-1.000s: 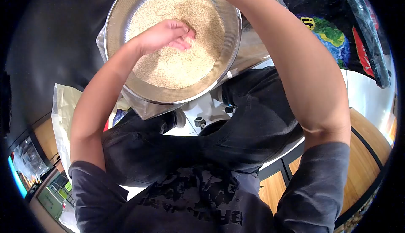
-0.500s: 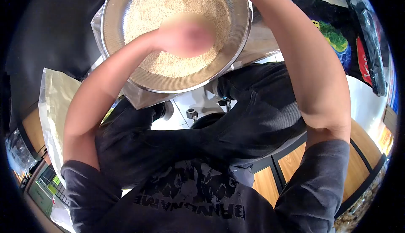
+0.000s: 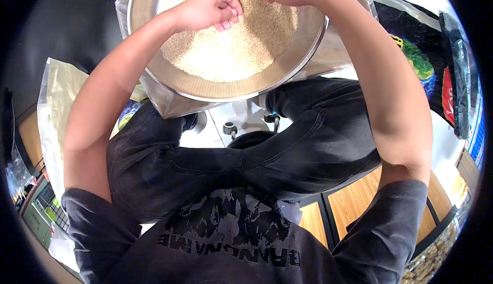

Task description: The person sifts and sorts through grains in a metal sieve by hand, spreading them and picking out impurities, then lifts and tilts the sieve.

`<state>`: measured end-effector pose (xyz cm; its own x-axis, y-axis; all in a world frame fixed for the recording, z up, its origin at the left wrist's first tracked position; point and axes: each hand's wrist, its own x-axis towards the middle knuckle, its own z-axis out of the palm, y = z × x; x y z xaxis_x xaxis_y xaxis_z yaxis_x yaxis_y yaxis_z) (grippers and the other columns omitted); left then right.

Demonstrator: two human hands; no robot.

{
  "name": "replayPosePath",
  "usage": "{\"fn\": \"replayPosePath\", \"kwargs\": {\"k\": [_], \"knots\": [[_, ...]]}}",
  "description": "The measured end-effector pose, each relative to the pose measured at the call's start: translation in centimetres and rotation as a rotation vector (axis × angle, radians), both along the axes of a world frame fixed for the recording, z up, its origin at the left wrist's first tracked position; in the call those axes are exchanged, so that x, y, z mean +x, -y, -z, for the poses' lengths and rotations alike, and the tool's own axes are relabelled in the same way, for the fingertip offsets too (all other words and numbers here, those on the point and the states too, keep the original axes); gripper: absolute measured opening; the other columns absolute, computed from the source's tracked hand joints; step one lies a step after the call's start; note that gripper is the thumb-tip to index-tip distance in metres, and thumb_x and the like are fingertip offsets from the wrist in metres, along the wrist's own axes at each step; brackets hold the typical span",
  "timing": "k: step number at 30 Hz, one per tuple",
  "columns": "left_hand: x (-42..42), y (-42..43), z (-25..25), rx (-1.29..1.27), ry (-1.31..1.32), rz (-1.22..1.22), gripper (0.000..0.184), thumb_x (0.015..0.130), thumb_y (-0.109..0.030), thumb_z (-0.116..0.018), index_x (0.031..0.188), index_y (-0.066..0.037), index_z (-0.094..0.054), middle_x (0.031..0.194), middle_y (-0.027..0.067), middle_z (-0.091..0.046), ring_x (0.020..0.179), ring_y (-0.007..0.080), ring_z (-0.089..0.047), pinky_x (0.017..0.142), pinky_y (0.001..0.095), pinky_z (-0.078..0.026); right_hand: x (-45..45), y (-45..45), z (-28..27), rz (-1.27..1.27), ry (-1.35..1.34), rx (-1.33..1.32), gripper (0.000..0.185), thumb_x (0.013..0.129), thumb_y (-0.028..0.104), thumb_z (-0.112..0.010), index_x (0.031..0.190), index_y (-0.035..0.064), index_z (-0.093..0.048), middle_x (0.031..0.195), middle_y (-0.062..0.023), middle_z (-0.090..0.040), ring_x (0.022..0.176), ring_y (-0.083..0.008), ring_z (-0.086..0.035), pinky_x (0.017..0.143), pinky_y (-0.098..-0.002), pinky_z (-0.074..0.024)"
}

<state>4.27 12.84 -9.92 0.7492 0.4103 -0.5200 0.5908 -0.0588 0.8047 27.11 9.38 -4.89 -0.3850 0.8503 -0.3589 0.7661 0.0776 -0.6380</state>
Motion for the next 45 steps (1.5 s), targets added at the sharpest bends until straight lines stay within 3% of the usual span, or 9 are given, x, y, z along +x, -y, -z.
{"fn": "replayPosePath", "kwargs": {"k": [10, 12, 15, 24, 30, 33, 36, 41, 45], "knots": [[-2.9, -3.9, 0.5, 0.009, -0.290, 0.576, 0.023, 0.099, -0.007, -0.054, 0.111, 0.009, -0.065, 0.097, 0.0170, -0.070, 0.078, 0.0247, -0.073, 0.071, 0.0357, -0.064, -1.6, 1.2, 0.0, -0.215, 0.255, -0.338, 0.026, 0.095, 0.007, -0.059, 0.118, 0.0056, -0.072, 0.105, -0.0089, -0.073, 0.088, -0.0235, -0.070, 0.084, -0.0360, -0.0555], [-3.1, -4.4, -0.7, 0.151, -0.328, 0.465, 0.014, 0.076, -0.007, -0.072, 0.089, -0.001, -0.069, 0.084, 0.0079, -0.071, 0.069, 0.0178, -0.064, 0.065, 0.0363, -0.054, -1.6, 1.4, 0.5, -0.185, 0.210, -0.299, 0.023, 0.095, 0.007, -0.060, 0.114, 0.0049, -0.072, 0.101, -0.0088, -0.073, 0.083, -0.0230, -0.070, 0.081, -0.0359, -0.0557], [-2.4, -3.7, -6.0, -0.042, -0.226, 0.263, 0.018, 0.101, -0.011, -0.052, 0.113, -0.004, -0.062, 0.092, 0.0066, -0.066, 0.080, 0.0181, -0.067, 0.072, 0.0307, -0.058, -1.7, 0.5, 1.5, -0.178, 0.140, -0.118, 0.021, 0.092, 0.013, -0.063, 0.108, 0.0046, -0.074, 0.096, -0.0135, -0.074, 0.082, -0.0274, -0.071, 0.079, -0.0388, -0.0563], [-3.4, -3.3, 0.2, 0.131, -0.119, 0.294, 0.012, 0.085, -0.010, -0.067, 0.092, -0.001, -0.067, 0.084, 0.0074, -0.070, 0.065, 0.0196, -0.066, 0.061, 0.0371, -0.054, -2.3, 0.6, 3.3, -0.222, 0.149, 0.029, 0.013, 0.093, 0.010, -0.066, 0.101, 0.0022, -0.073, 0.089, -0.0097, -0.071, 0.078, -0.0208, -0.069, 0.075, -0.0358, -0.0550], [-4.5, -1.7, -5.1, 0.062, -0.563, 0.146, 0.026, 0.101, -0.025, -0.057, 0.101, -0.001, -0.067, 0.086, 0.0097, -0.070, 0.077, 0.0250, -0.071, 0.070, 0.0390, -0.055, -3.0, 0.3, 3.2, -0.171, 0.157, 0.133, 0.020, 0.087, 0.012, -0.069, 0.104, 0.0035, -0.075, 0.093, -0.0144, -0.073, 0.085, -0.0287, -0.071, 0.078, -0.0402, -0.0553], [-6.1, -1.6, -3.4, 0.310, 0.431, -0.141, 0.022, 0.098, -0.011, -0.061, 0.119, -0.004, -0.063, 0.102, 0.0100, -0.070, 0.089, 0.0204, -0.069, 0.077, 0.0365, -0.058, -3.4, 0.0, 3.6, -0.174, 0.165, 0.211, 0.026, 0.084, 0.015, -0.067, 0.105, 0.0046, -0.076, 0.098, -0.0193, -0.075, 0.093, -0.0352, -0.072, 0.084, -0.0443, -0.0555], [-3.7, -3.8, -1.3, -0.087, -0.260, 0.079, 0.037, 0.098, -0.016, -0.067, 0.133, -0.005, -0.063, 0.120, 0.0124, -0.069, 0.108, 0.0225, -0.068, 0.091, 0.0382, -0.057, -4.3, -0.2, 3.5, -0.158, 0.192, 0.132, 0.025, 0.083, 0.017, -0.069, 0.104, 0.0048, -0.076, 0.103, -0.0198, -0.075, 0.096, -0.0339, -0.072, 0.087, -0.0429, -0.0551], [-8.0, -1.5, -1.8, 0.082, 0.544, -0.174, 0.042, 0.098, -0.015, -0.069, 0.139, -0.006, -0.062, 0.132, 0.0115, -0.066, 0.118, 0.0221, -0.064, 0.099, 0.0389, -0.054, -4.7, 1.0, 2.5, -0.276, -0.038, 0.223, 0.015, 0.089, 0.011, -0.073, 0.101, 0.0028, -0.074, 0.086, -0.0093, -0.072, 0.079, -0.0236, -0.069, 0.074, -0.0362, -0.0553], [-8.8, -1.7, -1.8, 0.077, 0.357, -0.202, 0.040, 0.098, -0.015, -0.068, 0.137, -0.006, -0.063, 0.131, 0.0110, -0.066, 0.118, 0.0216, -0.063, 0.099, 0.0388, -0.054, -5.3, 1.9, 2.6, -0.172, 0.080, 0.221, 0.016, 0.087, 0.011, -0.075, 0.101, 0.0034, -0.075, 0.090, -0.0114, -0.074, 0.085, -0.0251, -0.072, 0.078, -0.0373, -0.0576]]}}
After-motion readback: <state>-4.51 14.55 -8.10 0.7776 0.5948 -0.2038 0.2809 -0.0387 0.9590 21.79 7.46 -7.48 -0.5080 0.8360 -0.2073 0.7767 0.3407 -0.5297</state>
